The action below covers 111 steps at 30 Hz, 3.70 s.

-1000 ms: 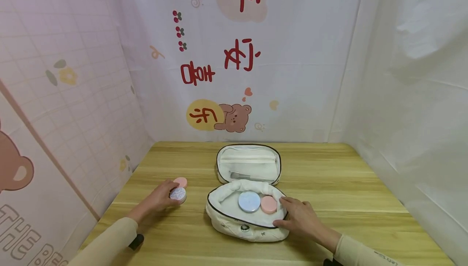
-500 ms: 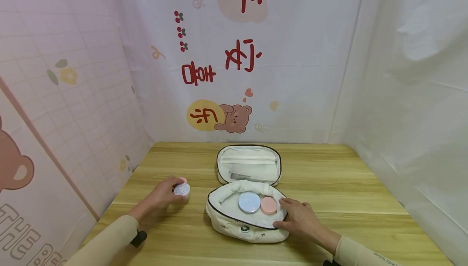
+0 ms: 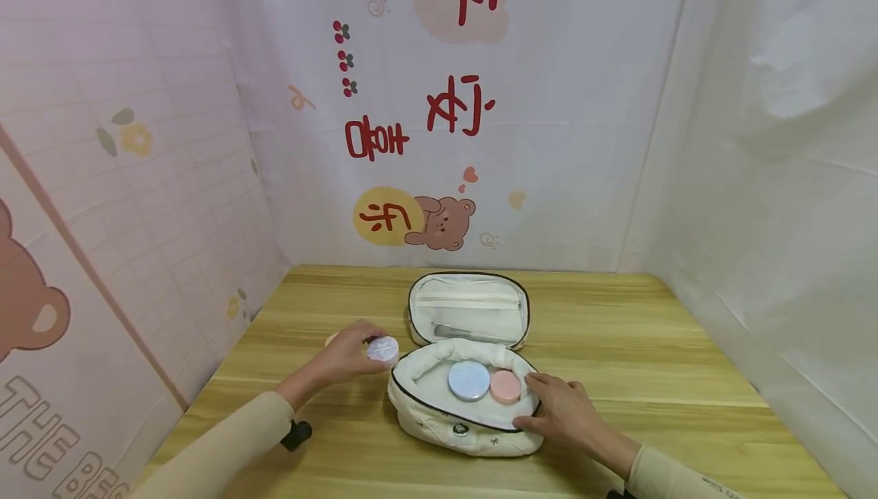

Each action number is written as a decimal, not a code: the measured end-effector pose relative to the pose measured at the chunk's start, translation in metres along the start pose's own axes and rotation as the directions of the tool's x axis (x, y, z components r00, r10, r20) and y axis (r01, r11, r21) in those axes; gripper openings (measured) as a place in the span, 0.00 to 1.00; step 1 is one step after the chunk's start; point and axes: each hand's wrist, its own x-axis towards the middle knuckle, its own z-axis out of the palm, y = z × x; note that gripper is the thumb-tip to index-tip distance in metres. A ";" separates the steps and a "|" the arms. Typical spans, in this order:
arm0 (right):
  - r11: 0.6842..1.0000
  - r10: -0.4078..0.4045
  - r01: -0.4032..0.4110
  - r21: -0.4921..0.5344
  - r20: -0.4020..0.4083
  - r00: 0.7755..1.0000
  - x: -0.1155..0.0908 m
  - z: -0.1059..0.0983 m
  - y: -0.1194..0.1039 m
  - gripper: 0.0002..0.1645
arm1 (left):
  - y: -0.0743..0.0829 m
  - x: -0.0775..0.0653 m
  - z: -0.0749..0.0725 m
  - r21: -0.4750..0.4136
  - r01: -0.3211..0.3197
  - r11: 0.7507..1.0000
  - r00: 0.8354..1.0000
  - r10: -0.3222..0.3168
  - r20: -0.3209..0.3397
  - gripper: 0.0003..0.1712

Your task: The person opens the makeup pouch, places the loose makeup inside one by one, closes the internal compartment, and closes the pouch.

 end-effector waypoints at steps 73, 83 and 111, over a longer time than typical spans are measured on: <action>0.999 -0.012 0.012 -0.034 -0.001 1.000 0.002 0.001 0.000 0.48 | -0.006 0.029 0.026 -0.006 0.088 0.996 0.996 -0.088 0.020 0.36; 1.000 -0.007 0.007 -0.029 0.000 1.000 0.001 0.001 0.000 0.48 | -0.069 0.013 -0.011 0.039 0.185 0.982 0.977 -0.180 -0.111 0.40; 1.000 -0.012 0.012 -0.022 -0.002 1.000 0.001 0.001 0.000 0.48 | -0.104 -0.001 -0.014 0.110 0.214 0.971 0.976 -0.217 0.016 0.34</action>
